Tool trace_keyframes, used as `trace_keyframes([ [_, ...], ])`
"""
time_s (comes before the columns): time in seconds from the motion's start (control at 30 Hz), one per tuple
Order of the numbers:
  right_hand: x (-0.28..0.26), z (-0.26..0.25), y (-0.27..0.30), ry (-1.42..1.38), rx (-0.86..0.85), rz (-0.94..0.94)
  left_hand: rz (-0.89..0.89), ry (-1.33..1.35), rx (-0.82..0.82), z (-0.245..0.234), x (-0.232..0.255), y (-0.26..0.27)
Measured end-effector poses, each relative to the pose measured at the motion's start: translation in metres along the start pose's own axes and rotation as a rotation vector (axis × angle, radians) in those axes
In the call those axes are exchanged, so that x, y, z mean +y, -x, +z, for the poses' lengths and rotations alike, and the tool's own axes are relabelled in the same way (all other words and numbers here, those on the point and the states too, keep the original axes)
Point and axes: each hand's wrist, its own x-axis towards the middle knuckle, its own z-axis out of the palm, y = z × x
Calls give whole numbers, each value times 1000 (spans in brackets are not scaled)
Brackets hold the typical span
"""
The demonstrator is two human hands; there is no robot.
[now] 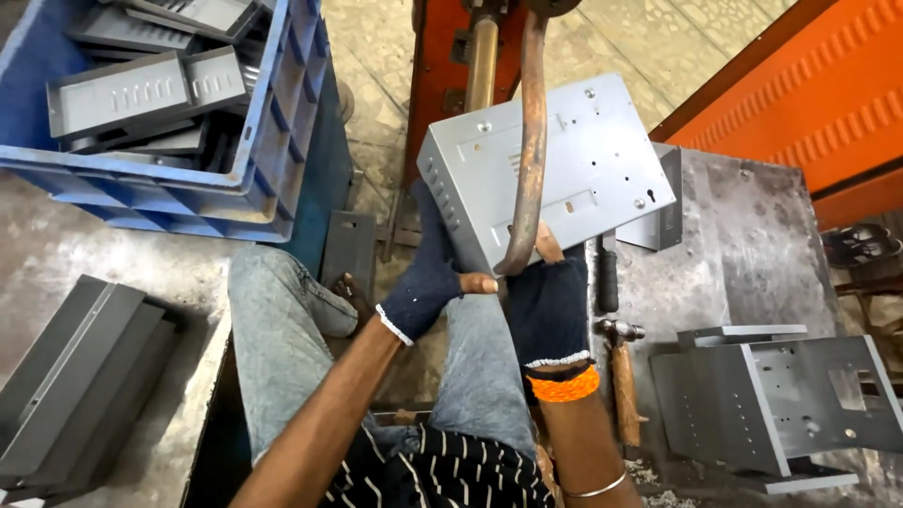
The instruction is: Assembling metal components using a spot welding machine to create metal enclosures.
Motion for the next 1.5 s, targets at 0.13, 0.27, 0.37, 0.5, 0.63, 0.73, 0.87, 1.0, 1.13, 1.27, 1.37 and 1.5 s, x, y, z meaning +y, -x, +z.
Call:
trace_keyframes([
  [0.13, -1, -4, 0, 383, -10, -363, -1, 18, 18, -1, -5, 6],
  [0.27, -14, -4, -1, -117, -93, 179, 84, 99, -55, -5, -24, 2],
  [0.37, 4, 4, 9, -116, -15, -45, 287, 45, 78, -9, -82, 6],
  [0.5, 19, 17, 1, -1478, 156, 624, -137, 685, 86, -13, -41, 11],
  [0.63, -52, -24, -16, -1386, 140, 623, -143, 245, 172, -13, 50, 11],
  [0.73, -42, -45, -11, -1283, 18, 642, 215, -534, 235, -21, 77, 12],
  [0.87, -20, -49, -11, -1259, -12, 694, 122, -349, -43, -25, 89, 23],
  [1.0, -15, -48, -15, -1279, -24, 691, 92, -249, -66, -18, 89, 26],
  [1.13, -15, -55, -18, -1092, -37, 687, 121, -180, -11, 1, 88, 26],
  [1.27, 1, -69, -27, -1036, -62, 655, 65, -212, 67, 18, 79, 24],
  [1.37, 20, -68, -30, -909, -41, 662, 44, -290, 146, 22, 59, 26],
  [1.5, 33, -63, -34, -914, -66, 637, 211, -307, 207, 26, 52, 22],
])
